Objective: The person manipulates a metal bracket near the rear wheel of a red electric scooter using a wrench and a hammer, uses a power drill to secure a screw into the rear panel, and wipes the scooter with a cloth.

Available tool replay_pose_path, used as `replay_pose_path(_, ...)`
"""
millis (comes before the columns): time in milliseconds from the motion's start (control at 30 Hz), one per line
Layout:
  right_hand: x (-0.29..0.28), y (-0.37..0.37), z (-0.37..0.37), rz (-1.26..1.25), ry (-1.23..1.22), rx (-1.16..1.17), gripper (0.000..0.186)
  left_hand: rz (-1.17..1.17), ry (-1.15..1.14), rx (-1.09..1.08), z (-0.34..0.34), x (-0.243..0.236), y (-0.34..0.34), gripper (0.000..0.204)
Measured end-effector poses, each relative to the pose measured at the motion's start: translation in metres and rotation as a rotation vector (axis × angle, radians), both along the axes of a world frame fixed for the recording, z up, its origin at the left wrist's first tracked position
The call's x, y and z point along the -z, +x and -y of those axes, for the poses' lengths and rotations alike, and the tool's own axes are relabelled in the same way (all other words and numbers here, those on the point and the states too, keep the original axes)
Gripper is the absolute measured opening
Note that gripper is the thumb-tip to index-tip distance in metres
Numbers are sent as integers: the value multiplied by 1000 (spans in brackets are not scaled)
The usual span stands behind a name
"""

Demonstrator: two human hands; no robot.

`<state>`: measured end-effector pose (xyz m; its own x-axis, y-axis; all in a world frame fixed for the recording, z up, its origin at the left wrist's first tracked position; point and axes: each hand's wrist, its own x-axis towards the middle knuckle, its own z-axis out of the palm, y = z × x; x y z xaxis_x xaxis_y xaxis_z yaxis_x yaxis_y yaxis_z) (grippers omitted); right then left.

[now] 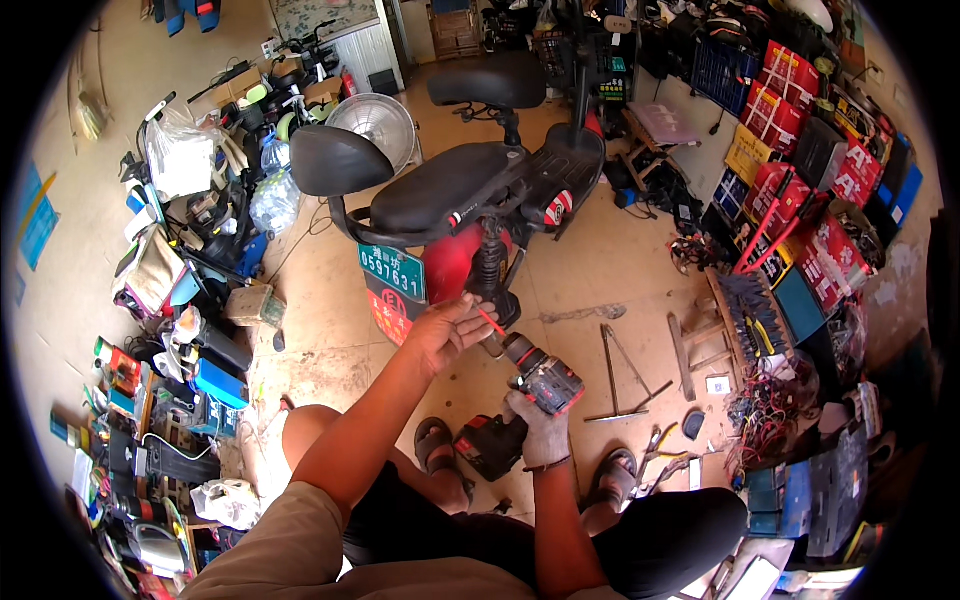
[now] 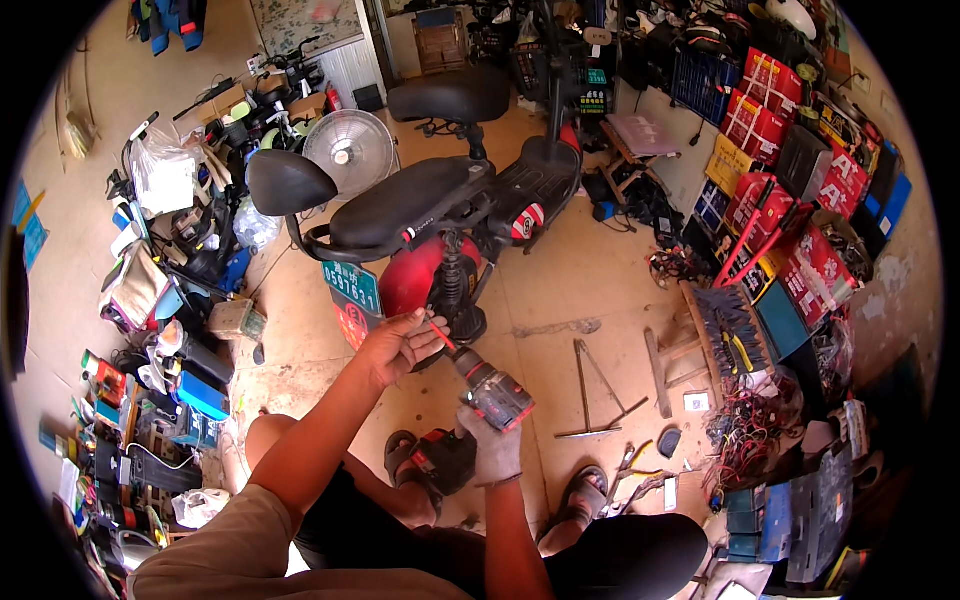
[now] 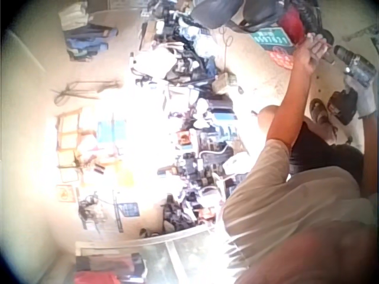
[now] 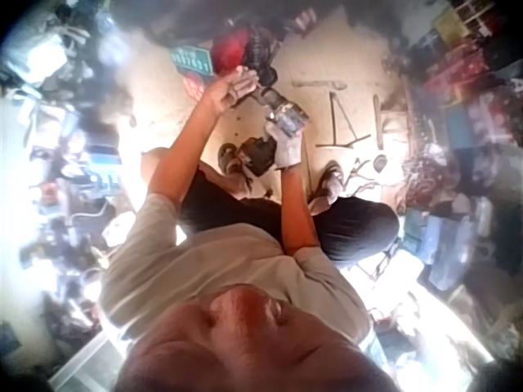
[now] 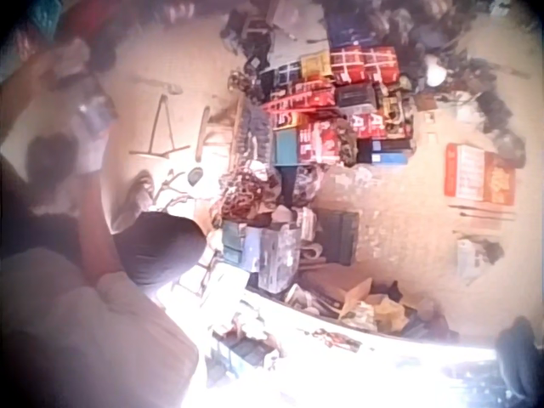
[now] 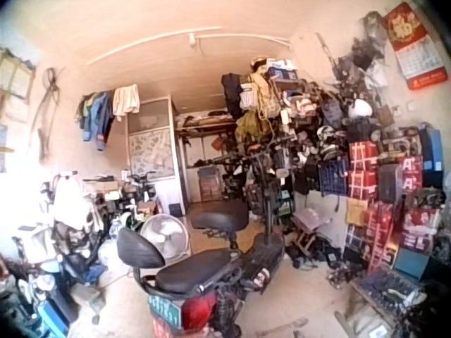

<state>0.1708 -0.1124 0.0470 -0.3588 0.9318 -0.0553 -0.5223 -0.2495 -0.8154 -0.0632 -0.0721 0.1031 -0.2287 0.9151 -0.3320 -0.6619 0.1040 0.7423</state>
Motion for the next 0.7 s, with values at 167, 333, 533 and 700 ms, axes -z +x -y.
replay_pose_path(167,4,-2,-4,19,-16,-11,26,6,-11,-17,-2,3,-2,36)
replay_pose_path(333,10,-3,-8,0,-11,-16,26,-39,-18,-34,-4,6,-1,35)
replay_pose_path(533,12,-3,-12,22,-32,-3,23,-94,-47,-57,-10,12,-1,33)
replay_pose_path(700,19,-3,-18,132,-26,11,21,-135,-94,-52,-15,19,-4,32)
